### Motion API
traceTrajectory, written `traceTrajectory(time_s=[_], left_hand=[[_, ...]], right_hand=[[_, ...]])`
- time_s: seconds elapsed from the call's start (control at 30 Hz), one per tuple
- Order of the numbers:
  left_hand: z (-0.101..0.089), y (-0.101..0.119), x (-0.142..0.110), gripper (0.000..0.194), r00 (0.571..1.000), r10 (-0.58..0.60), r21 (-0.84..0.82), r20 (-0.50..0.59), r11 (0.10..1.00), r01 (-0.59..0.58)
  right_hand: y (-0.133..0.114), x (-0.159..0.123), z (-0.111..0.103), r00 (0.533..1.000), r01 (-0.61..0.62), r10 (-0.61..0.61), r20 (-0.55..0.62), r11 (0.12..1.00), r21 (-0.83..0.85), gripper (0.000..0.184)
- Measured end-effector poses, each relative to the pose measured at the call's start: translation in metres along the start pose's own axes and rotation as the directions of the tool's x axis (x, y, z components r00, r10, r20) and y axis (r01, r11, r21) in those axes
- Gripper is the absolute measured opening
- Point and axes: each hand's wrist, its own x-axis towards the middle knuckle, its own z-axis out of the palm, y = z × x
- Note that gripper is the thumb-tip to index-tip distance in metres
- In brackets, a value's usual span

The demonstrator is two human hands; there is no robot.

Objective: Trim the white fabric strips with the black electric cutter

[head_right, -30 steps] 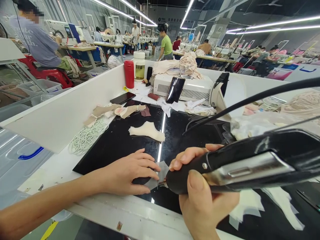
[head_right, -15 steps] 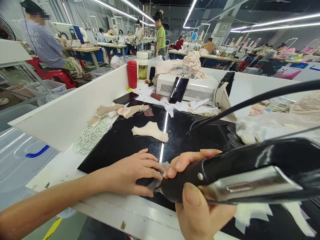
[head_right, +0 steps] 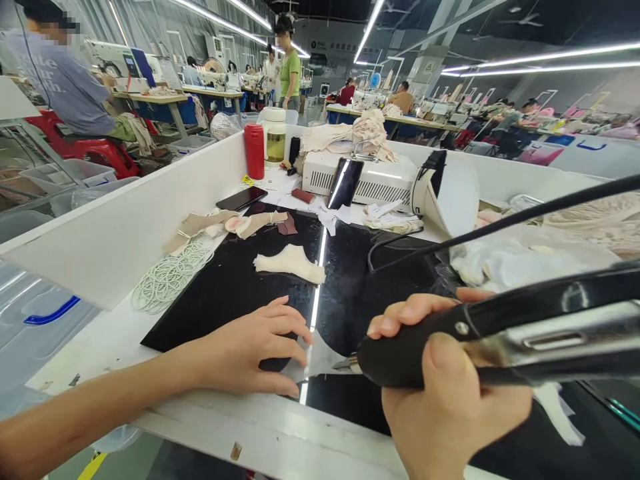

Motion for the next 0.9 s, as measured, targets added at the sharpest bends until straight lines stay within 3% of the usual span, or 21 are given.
traceTrajectory(time_s=[0.1, 0.2, 0.4, 0.77, 0.9], left_hand=[[0.003, 0.0, -0.001, 0.032, 0.999, 0.02, 0.037, 0.046, 0.999, -0.022], [0.007, -0.003, -0.002, 0.039, 0.995, 0.044, 0.07, 0.091, 0.996, -0.05], [0.006, -0.003, -0.003, 0.039, 0.992, 0.031, 0.116, 0.126, 0.992, -0.046], [0.003, 0.002, -0.003, 0.038, 0.987, -0.017, 0.124, 0.157, 0.992, -0.003], [0.003, 0.003, -0.002, 0.038, 0.987, -0.028, 0.132, 0.161, 0.991, 0.006]], right_hand=[[0.0, 0.006, -0.004, 0.998, 0.014, -0.016, -0.054, 0.999, -0.046, 0.044], [0.002, 0.004, -0.008, 0.999, 0.034, -0.035, -0.015, 0.998, -0.059, 0.044], [0.005, -0.004, -0.011, 0.995, 0.075, -0.074, 0.07, 0.997, -0.02, 0.045], [0.008, -0.006, -0.011, 0.991, 0.07, -0.068, 0.119, 0.997, -0.015, 0.043], [0.004, 0.0, -0.012, 0.997, 0.067, -0.064, 0.047, 0.997, -0.044, 0.041]])
